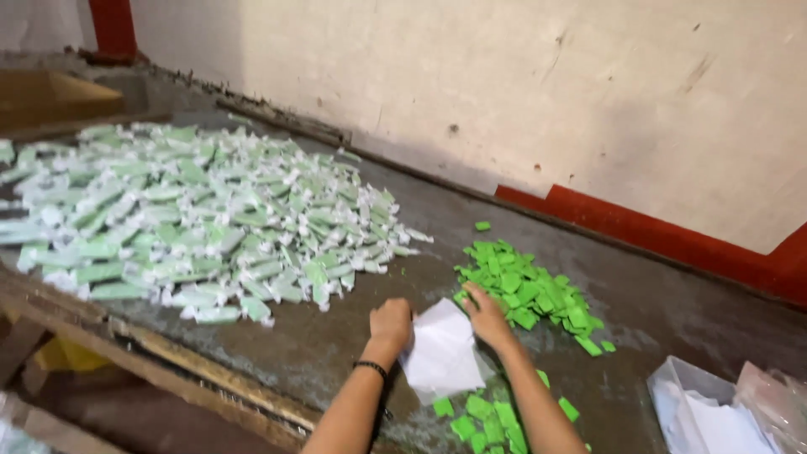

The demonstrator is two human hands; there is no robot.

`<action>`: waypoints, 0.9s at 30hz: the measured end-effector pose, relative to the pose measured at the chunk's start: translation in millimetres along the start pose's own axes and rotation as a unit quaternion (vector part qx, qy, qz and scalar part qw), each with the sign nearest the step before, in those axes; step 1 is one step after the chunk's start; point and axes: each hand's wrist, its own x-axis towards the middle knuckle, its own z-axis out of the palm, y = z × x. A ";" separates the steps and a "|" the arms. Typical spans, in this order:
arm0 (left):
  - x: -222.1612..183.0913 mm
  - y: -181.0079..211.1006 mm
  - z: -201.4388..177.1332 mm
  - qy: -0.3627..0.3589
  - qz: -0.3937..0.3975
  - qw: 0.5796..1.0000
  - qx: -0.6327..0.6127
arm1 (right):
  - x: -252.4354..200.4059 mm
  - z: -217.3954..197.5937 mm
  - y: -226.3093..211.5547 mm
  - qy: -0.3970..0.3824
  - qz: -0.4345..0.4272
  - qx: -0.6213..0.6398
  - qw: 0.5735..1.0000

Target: Manually wrapping small green rectangular items into individual white paper wrappers on a metal production table.

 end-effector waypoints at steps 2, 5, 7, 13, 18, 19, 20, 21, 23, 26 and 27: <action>3.5 -6.0 2.4 -0.010 0.001 1.000 -0.006 | 6.5 13.3 14.2 -0.034 0.020 -0.040 0.998; -11.3 -3.8 -17.1 -0.038 -0.007 0.999 -0.005 | -8.3 13.8 22.5 -0.103 0.041 -0.093 0.989; -26.2 0.9 -37.2 -0.051 -0.015 0.999 0.002 | -29.9 3.3 22.7 -0.136 0.036 -0.107 0.984; -39.7 10.5 -54.6 -0.061 -0.001 0.997 0.055 | -109.7 -76.8 0.5 -0.194 -0.009 -0.029 0.981; -50.5 17.2 -60.3 -0.097 0.030 0.994 -0.027 | -133.2 -75.4 13.0 -0.066 0.079 -0.177 0.979; -50.1 17.3 -57.7 -0.097 0.029 0.994 -0.027 | -133.6 -70.8 13.0 -0.067 0.079 -0.177 0.979; -50.1 17.4 -55.5 -0.095 0.034 0.994 -0.038 | -134.1 -66.4 12.4 -0.074 0.073 -0.237 0.966; -47.6 17.3 -56.1 -0.090 0.040 0.994 -0.050 | -130.6 -62.9 10.6 -0.079 0.065 -0.297 0.950; -38.3 12.5 -48.2 -0.083 0.037 0.992 -0.091 | -136.6 -72.0 -21.8 -0.095 0.073 -0.277 0.953; -28.9 7.4 -32.8 -0.085 0.068 0.989 -0.103 | -143.1 -81.6 -39.4 -0.107 0.090 -0.227 0.964; -26.6 5.3 -27.3 -0.095 0.102 0.988 -0.070 | -145.4 -82.9 -40.2 -0.099 0.102 -0.194 0.971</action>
